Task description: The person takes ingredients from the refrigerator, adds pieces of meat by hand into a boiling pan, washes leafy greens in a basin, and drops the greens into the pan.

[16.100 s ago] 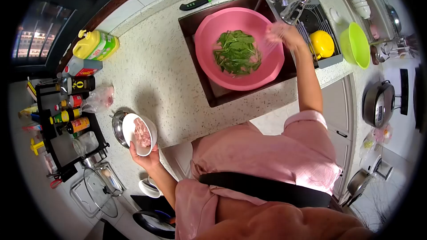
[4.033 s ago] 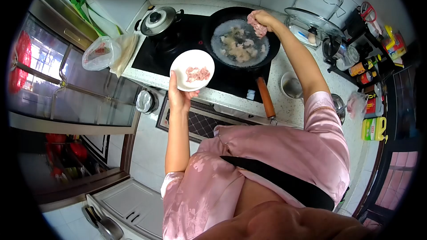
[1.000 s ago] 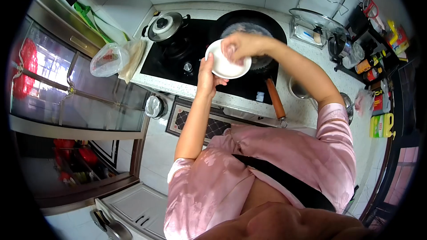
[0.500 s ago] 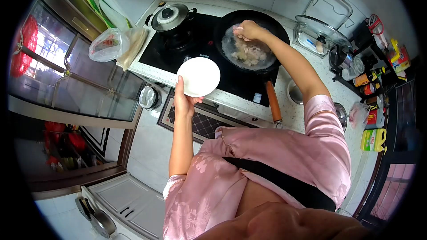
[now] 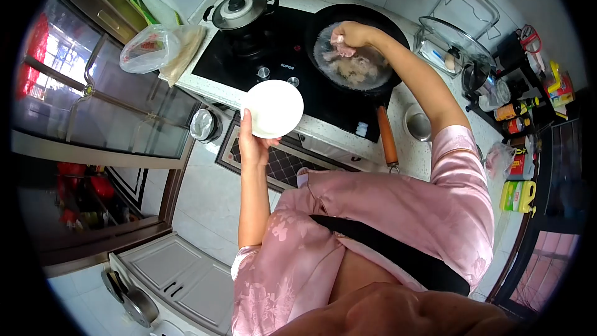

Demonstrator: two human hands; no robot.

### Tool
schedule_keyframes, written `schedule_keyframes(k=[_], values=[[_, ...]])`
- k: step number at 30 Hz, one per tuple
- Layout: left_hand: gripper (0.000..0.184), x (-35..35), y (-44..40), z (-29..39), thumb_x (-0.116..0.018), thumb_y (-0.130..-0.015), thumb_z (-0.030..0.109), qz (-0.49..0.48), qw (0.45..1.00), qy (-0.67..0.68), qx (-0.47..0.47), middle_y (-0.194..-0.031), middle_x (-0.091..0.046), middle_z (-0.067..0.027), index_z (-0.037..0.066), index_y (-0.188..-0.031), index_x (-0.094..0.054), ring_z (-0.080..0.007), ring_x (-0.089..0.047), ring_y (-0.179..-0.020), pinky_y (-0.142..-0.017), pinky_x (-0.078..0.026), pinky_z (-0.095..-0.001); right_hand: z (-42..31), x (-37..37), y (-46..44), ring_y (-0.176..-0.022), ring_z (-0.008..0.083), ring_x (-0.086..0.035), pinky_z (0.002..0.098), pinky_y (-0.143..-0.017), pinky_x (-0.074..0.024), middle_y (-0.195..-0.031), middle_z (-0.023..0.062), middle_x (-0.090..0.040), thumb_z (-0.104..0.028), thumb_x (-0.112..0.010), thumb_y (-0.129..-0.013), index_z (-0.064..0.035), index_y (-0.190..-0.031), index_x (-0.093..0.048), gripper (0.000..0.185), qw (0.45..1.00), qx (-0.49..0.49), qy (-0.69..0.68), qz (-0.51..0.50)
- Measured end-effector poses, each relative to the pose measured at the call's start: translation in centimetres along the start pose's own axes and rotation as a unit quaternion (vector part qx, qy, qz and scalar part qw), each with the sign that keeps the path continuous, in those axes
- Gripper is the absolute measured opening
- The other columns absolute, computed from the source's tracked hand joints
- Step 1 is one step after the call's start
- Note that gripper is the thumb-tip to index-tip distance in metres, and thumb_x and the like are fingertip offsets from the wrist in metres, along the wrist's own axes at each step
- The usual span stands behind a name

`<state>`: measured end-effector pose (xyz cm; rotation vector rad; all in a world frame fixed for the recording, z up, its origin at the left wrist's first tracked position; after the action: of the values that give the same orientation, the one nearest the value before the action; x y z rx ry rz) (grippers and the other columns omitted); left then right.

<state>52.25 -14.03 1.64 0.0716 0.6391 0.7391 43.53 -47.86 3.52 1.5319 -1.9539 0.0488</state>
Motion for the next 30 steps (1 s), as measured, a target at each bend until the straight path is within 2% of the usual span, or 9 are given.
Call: schedule_keyframes(k=[4, 6, 8, 11, 15, 20, 22, 26, 30], values=[[0.062, -0.7, 0.4, 0.6, -0.042, -0.089, 0.048, -0.012, 1.000, 0.017, -0.007, -0.084, -0.063, -0.0186, -0.008, -0.116, -0.043, -0.0168, -0.061, -0.050, -0.037, -0.050, -0.0209, 0.8, -0.5, 4.6, -0.054, 0.0162, -0.061, 0.0297, -0.050, -0.0466, -0.065, 0.0099, -0.064, 0.006, -0.051, -0.075, -0.0011, -0.078, -0.060, 0.011, 0.996, -0.075, 0.049, 0.004], [0.062, -1.0, 0.5, 0.8, -0.042, -0.089, 0.049, -0.030, 0.999, 0.030, -0.014, -0.084, -0.063, -0.0185, -0.008, -0.117, -0.043, -0.0172, -0.061, -0.051, -0.037, -0.050, -0.0215, 3.0, 0.6, 5.4, -0.052, 0.0156, -0.060, 0.0307, -0.049, -0.0463, -0.061, 0.0077, -0.063, 0.000, -0.057, -0.076, -0.0007, -0.071, -0.061, 0.006, 0.968, -0.015, 0.244, 0.055], [0.062, -1.2, 0.3, 0.7, -0.041, -0.090, 0.048, -0.047, 0.999, 0.023, -0.008, -0.085, -0.063, -0.0183, -0.007, -0.117, -0.043, -0.0175, -0.062, -0.052, -0.038, -0.049, -0.0220, 4.4, 1.9, 6.8, -0.052, 0.0160, -0.061, 0.0309, -0.047, -0.0458, -0.058, 0.0080, -0.061, -0.004, -0.059, -0.076, -0.0003, -0.068, -0.060, 0.009, 0.958, -0.001, 0.269, 0.095], [0.061, -1.6, 0.0, 0.6, -0.041, -0.090, 0.048, -0.040, 0.999, 0.019, -0.002, -0.086, -0.063, -0.0182, -0.007, -0.117, -0.043, -0.0180, -0.062, -0.052, -0.037, -0.049, -0.0221, 6.9, 3.8, 8.8, -0.053, 0.0168, -0.061, 0.0304, -0.047, -0.0487, -0.065, 0.0096, -0.064, -0.003, -0.056, -0.075, -0.0020, -0.073, -0.061, 0.006, 0.965, -0.145, 0.171, 0.139], [0.060, -1.7, -0.6, 0.4, -0.041, -0.090, 0.047, -0.051, 0.999, 0.011, 0.008, -0.088, -0.063, -0.0181, -0.006, -0.118, -0.042, -0.0191, -0.062, -0.054, -0.037, -0.048, -0.0221, 8.7, 7.2, 9.9, -0.051, 0.0185, -0.060, 0.0305, -0.047, -0.0490, -0.064, 0.0093, -0.063, -0.005, -0.061, -0.071, -0.0038, -0.072, -0.062, 0.002, 0.927, -0.148, 0.205, 0.278], [0.059, -1.5, -0.5, 0.4, -0.042, -0.090, 0.047, -0.047, 0.999, 0.007, 0.020, -0.089, -0.062, -0.0183, -0.005, -0.119, -0.042, -0.0194, -0.063, -0.056, -0.037, -0.048, -0.0224, 8.0, 9.0, 9.8, -0.046, 0.0200, -0.058, 0.0328, -0.048, -0.0484, -0.056, 0.0080, -0.061, -0.013, -0.068, -0.070, -0.0048, -0.064, -0.061, 0.012, 0.890, -0.128, 0.267, 0.347], [0.059, -1.1, -0.5, 0.5, -0.042, -0.090, 0.047, -0.041, 0.999, 0.014, 0.018, -0.090, -0.062, -0.0181, -0.004, -0.119, -0.041, -0.0192, -0.063, -0.057, -0.037, -0.048, -0.0224, 8.8, 9.5, 9.2, -0.074, 0.0263, -0.065, 0.0373, -0.068, -0.0492, -0.073, 0.0119, -0.065, -0.013, -0.069, -0.065, -0.0078, -0.076, -0.065, 0.012, 0.902, -0.219, 0.158, 0.338], [0.059, 0.2, -0.4, 0.7, -0.042, -0.090, 0.047, -0.019, 0.999, 0.024, 0.008, -0.091, -0.062, -0.0178, -0.004, -0.120, -0.041, -0.0188, -0.063, -0.058, -0.037, -0.048, -0.0223, 8.6, 10.2, 5.8, -0.057, 0.0204, -0.064, 0.0310, -0.056, -0.0503, -0.072, 0.0110, -0.066, -0.007, -0.062, -0.072, -0.0071, -0.085, -0.067, 0.013, 0.885, -0.181, 0.256, 0.345], [0.058, 1.2, 0.0, 1.2, -0.042, -0.090, 0.047, -0.001, 1.000, 0.012, 0.011, -0.092, -0.062, -0.0172, -0.002, -0.121, -0.041, -0.0183, -0.063, -0.059, -0.037, -0.049, -0.0224, 6.3, 9.4, 3.0, -0.079, 0.0210, -0.065, 0.0304, -0.070, -0.0497, -0.086, 0.0123, -0.067, -0.002, -0.063, -0.071, -0.0085, -0.102, -0.065, 0.032, 0.900, -0.138, 0.206, 0.358]])
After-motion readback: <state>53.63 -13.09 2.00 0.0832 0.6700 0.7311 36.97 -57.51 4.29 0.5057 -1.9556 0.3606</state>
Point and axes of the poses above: each hand's wrist, its own y-axis away from the middle knuckle, its own x-axis out of the back of the hand, z = x × y, the point moved 6 cm from there along -y, towards the middle knuckle
